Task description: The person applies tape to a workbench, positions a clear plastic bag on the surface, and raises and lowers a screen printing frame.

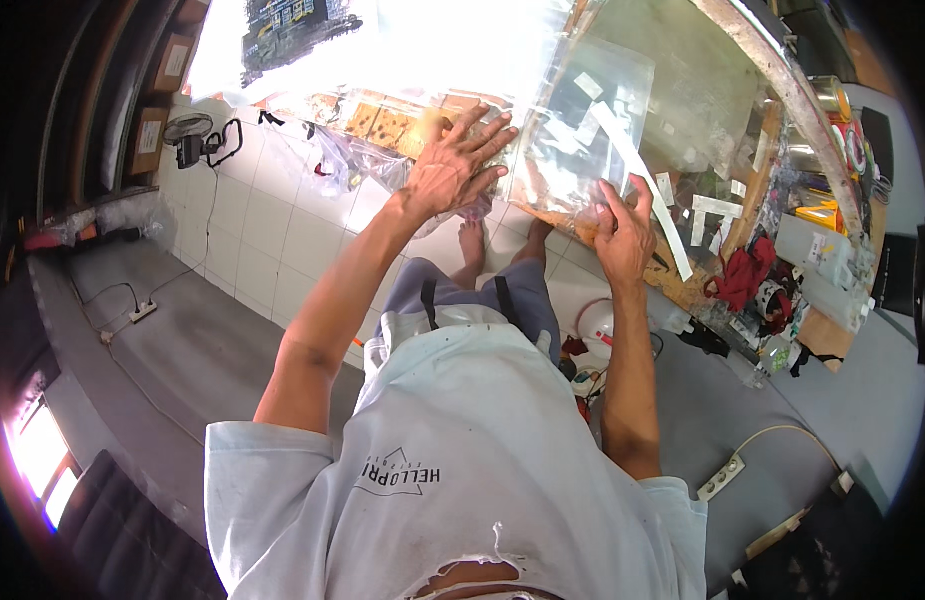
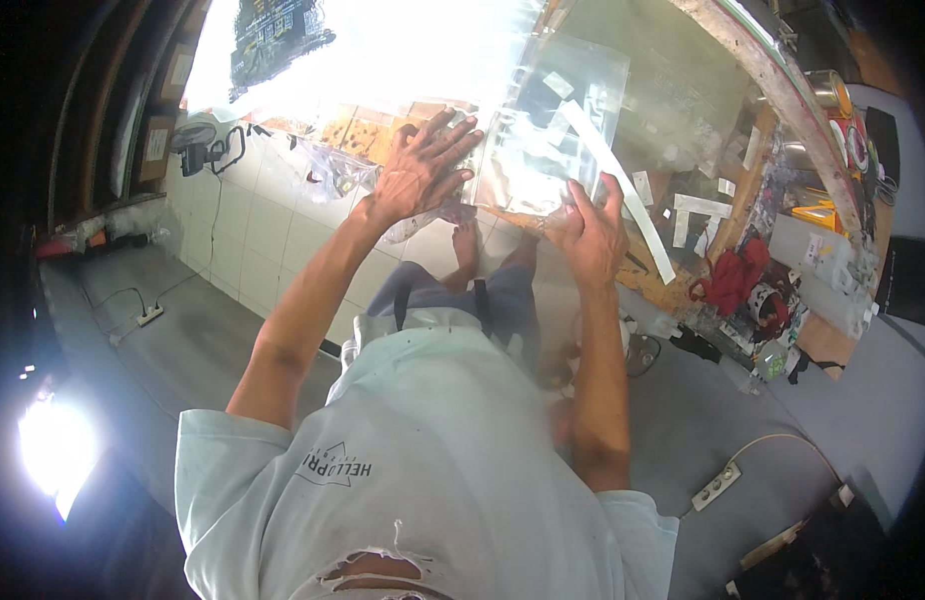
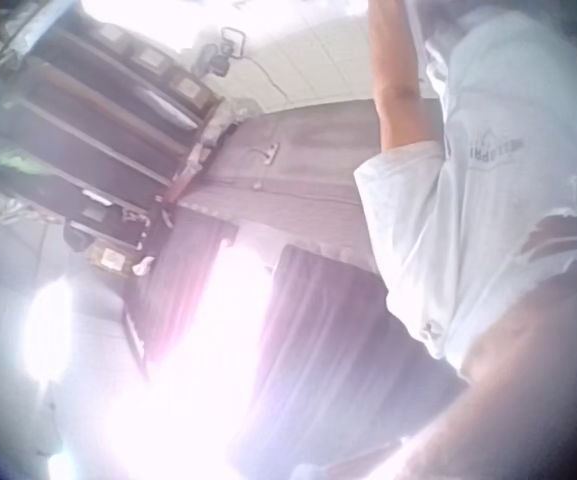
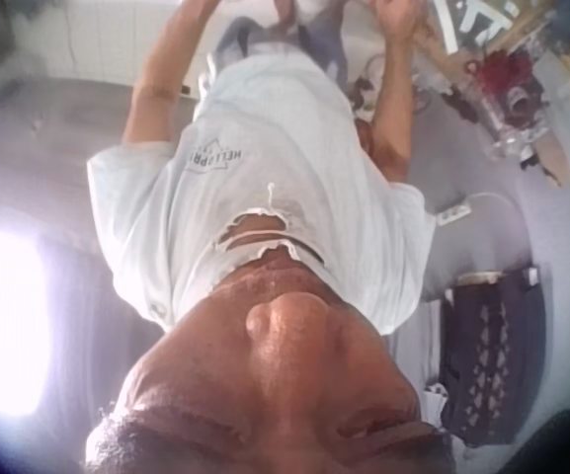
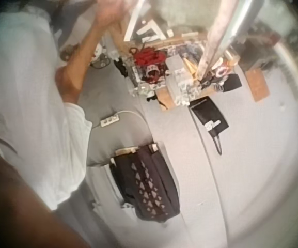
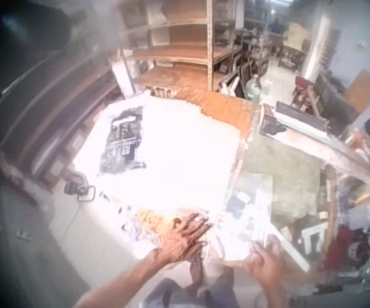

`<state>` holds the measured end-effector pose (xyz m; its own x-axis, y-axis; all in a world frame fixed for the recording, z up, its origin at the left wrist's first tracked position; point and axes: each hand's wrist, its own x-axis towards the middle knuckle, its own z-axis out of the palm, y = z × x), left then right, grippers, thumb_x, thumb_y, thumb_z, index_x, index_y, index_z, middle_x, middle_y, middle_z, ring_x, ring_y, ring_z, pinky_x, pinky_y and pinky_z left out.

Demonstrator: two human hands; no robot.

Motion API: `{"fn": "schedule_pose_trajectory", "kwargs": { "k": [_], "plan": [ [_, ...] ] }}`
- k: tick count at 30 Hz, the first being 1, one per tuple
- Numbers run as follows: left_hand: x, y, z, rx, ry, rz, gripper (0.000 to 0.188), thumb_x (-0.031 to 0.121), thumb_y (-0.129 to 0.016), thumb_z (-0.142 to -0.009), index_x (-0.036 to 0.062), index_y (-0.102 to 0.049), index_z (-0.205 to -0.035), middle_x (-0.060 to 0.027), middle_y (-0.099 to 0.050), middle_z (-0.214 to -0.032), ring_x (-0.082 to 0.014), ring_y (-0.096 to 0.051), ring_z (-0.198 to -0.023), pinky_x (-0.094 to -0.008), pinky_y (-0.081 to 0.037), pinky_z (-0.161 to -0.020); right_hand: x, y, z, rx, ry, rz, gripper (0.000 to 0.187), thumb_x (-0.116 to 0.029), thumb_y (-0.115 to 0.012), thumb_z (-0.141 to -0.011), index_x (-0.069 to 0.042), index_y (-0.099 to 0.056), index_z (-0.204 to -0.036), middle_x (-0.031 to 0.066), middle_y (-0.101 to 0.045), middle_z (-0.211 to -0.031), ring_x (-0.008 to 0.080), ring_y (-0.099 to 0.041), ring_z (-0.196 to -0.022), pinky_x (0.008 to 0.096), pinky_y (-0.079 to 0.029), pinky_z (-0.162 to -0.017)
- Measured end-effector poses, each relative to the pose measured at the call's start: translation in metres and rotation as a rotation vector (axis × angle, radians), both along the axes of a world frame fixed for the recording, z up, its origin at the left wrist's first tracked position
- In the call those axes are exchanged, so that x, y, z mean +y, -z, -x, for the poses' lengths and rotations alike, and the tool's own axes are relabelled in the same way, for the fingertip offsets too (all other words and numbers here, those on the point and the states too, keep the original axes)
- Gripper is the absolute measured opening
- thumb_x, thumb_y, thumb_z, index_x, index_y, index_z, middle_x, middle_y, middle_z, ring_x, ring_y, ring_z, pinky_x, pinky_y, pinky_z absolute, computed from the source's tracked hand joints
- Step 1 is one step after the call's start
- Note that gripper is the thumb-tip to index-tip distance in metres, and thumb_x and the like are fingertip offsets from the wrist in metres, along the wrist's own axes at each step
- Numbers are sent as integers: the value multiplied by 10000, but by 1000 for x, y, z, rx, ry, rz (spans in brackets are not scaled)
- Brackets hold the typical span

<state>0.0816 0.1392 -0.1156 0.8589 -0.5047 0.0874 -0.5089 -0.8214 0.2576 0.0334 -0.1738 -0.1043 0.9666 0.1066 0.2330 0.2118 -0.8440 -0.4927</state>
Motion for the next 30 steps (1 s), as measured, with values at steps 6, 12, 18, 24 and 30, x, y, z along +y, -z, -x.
{"fn": "schedule_pose_trajectory", "kwargs": {
  "k": [6, 12, 18, 24, 30],
  "plan": [
    [3, 3, 1, -29, 7, -6, 610, 468, -521, -1048, 206, -440, -1593, -18, -469, -1620, -273, -308, -1541, -553, -323, -1136, 7, -6, -2, 142, -95, -16, 373, -60, -697, -906, -186, -764, -1250, 76, -617, -1426, 272, -693, -880, 390, -560, -806],
    [3, 7, -1, -49, 8, 51, 596, 466, -495, -1055, 229, -432, -1598, 12, -424, -1652, -259, -346, -1514, -574, -363, -1057, 6, -2, -1, 143, -132, -24, 409, -15, -696, -902, -187, -759, -1269, 69, -620, -1426, 250, -689, -829, 381, -561, -775],
    [4, 7, -2, -68, 36, -32, 606, 525, -472, -1047, 285, -425, -1601, 9, -397, -1665, -284, -347, -1506, -566, -358, -1056, 7, -5, -3, 153, -142, -8, 413, -13, -694, -902, -182, -755, -1274, 82, -623, -1413, 247, -690, -816, 375, -564, -764],
    [-5, -8, 2, 25, -4, -15, 678, 602, -537, -984, 281, -462, -1577, -32, -347, -1686, -307, -315, -1528, -588, -342, -1068, 8, -6, 0, 234, -98, 2, 346, -149, -683, -904, -211, -764, -1235, 78, -612, -1427, 290, -709, -1028, 395, -575, -830],
    [-7, -12, 2, 75, -23, -6, 675, 575, -551, -976, 257, -479, -1566, -65, -345, -1685, -328, -306, -1534, -590, -324, -1075, 11, -7, 3, 247, 10, -102, 371, -187, -692, -891, -191, -745, -1259, 62, -618, -1393, 281, -709, -933, 401, -577, -818]
  ]
}}
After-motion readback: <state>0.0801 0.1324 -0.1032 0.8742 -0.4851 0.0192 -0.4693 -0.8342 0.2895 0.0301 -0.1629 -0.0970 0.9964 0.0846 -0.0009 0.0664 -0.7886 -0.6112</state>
